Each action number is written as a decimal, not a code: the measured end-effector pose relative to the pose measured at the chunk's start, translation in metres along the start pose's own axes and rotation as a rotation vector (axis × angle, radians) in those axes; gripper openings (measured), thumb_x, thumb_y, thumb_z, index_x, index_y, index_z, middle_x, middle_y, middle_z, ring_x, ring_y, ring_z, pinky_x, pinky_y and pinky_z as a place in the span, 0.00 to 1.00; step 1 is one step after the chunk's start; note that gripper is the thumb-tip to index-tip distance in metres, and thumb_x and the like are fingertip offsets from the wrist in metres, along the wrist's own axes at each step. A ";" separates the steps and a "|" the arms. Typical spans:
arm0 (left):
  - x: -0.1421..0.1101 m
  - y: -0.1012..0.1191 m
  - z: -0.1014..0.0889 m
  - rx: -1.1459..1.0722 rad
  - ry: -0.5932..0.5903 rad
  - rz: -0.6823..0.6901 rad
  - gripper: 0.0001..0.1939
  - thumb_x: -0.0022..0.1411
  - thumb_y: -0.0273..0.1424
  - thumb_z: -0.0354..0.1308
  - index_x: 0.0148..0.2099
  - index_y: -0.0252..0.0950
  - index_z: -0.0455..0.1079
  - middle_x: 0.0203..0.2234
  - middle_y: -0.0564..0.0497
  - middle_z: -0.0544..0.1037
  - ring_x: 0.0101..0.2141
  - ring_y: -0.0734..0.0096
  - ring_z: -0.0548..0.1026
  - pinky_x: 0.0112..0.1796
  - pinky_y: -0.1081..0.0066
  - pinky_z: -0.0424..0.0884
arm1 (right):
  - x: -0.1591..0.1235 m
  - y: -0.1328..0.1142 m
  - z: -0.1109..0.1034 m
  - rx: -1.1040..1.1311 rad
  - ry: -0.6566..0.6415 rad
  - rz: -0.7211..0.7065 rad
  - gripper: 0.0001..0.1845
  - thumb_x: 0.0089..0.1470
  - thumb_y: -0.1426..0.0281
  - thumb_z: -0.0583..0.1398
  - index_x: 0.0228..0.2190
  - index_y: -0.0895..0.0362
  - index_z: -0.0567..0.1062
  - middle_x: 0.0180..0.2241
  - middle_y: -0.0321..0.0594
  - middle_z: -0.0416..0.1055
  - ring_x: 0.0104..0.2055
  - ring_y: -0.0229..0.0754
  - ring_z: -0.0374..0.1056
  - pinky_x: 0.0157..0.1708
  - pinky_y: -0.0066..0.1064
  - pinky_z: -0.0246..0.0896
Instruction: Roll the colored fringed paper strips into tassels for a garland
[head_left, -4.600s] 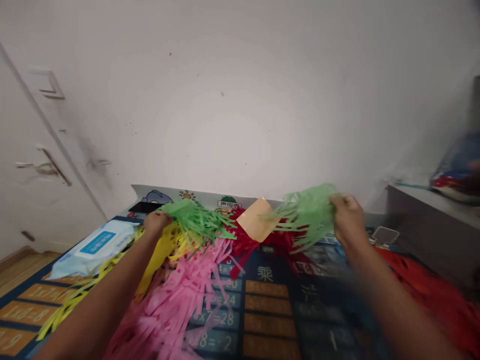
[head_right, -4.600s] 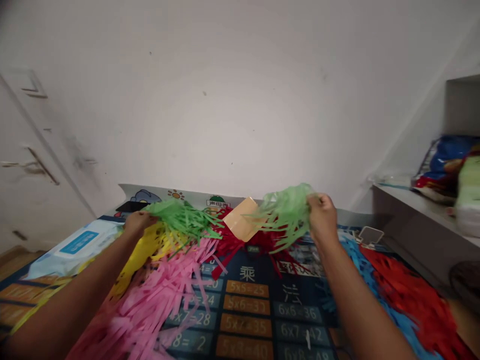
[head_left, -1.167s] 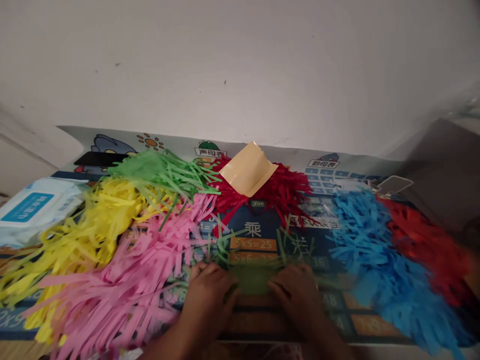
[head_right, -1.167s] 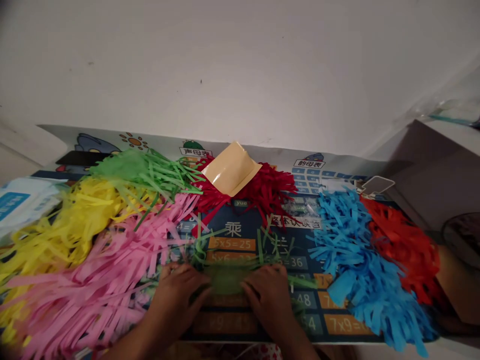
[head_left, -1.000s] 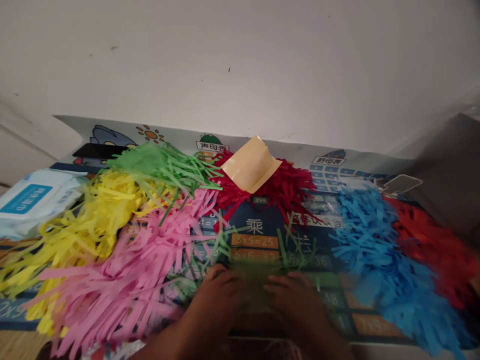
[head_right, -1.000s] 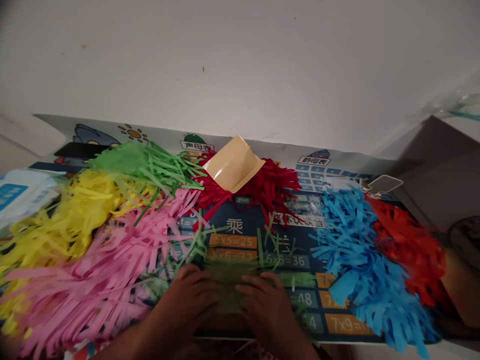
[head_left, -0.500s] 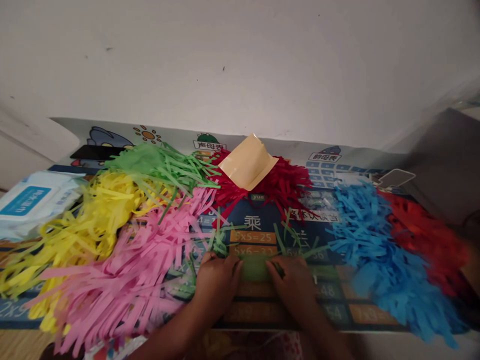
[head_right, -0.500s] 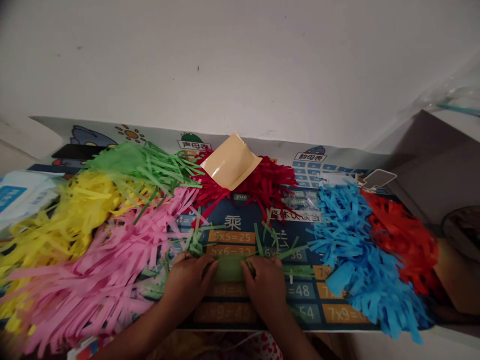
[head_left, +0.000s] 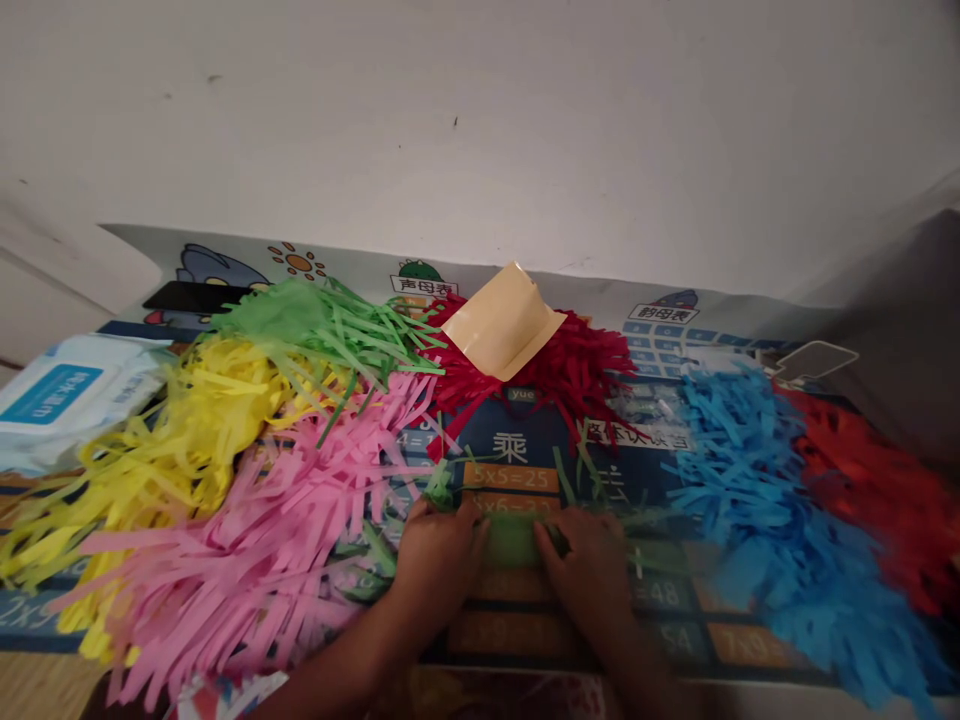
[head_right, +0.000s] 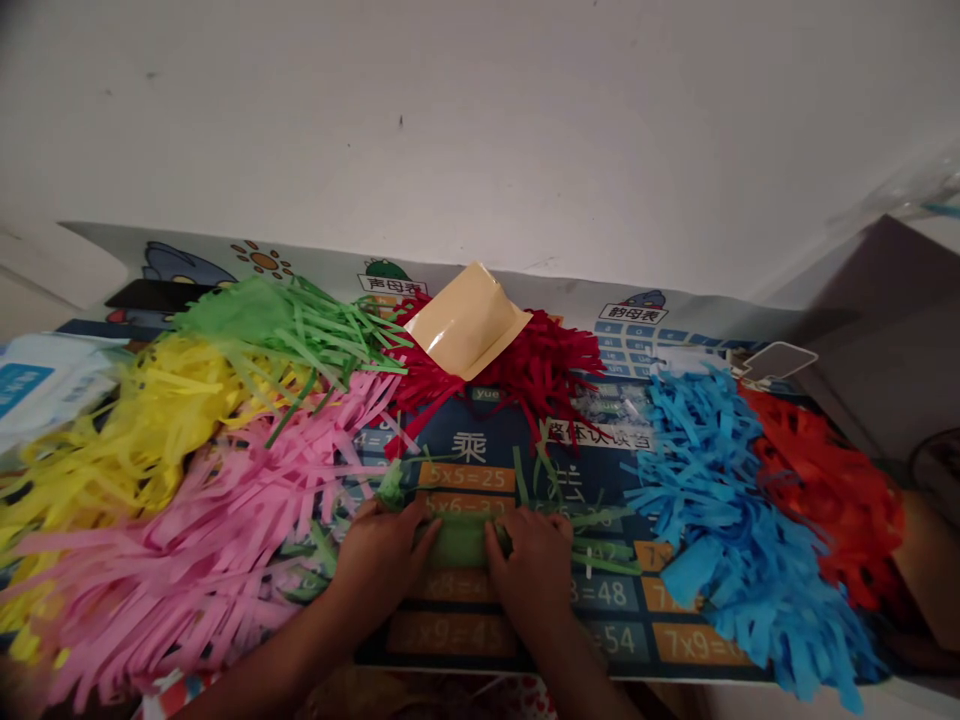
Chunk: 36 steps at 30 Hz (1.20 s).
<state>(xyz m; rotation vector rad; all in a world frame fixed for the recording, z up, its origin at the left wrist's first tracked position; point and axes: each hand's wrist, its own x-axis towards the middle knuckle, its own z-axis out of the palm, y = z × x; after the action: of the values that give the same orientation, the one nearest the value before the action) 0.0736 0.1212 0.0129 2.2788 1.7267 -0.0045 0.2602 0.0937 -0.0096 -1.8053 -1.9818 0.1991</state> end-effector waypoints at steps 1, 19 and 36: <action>0.000 0.001 -0.001 0.012 -0.009 -0.002 0.13 0.66 0.34 0.50 0.41 0.33 0.73 0.23 0.45 0.80 0.26 0.57 0.77 0.37 0.60 0.67 | 0.000 -0.001 0.001 -0.002 -0.004 -0.001 0.15 0.60 0.68 0.53 0.23 0.55 0.72 0.23 0.36 0.71 0.29 0.43 0.66 0.39 0.37 0.45; -0.009 0.014 -0.021 0.312 -0.061 0.663 0.11 0.62 0.32 0.55 0.35 0.31 0.77 0.30 0.41 0.77 0.36 0.54 0.71 0.49 0.49 0.57 | -0.009 -0.002 -0.023 0.073 -0.278 -0.482 0.14 0.50 0.80 0.54 0.39 0.59 0.72 0.38 0.43 0.72 0.41 0.44 0.65 0.43 0.35 0.58; -0.015 -0.001 0.002 0.109 0.306 0.392 0.06 0.56 0.26 0.62 0.36 0.43 0.76 0.34 0.51 0.80 0.36 0.58 0.75 0.51 0.46 0.54 | 0.016 0.029 -0.014 0.180 -0.249 -0.506 0.15 0.55 0.66 0.62 0.45 0.56 0.73 0.43 0.44 0.72 0.46 0.47 0.66 0.45 0.39 0.54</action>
<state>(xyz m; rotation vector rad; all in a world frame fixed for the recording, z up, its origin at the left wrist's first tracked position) 0.0692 0.1068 0.0132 2.7822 1.4005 0.3536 0.2911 0.1105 -0.0052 -1.1663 -2.4318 0.4381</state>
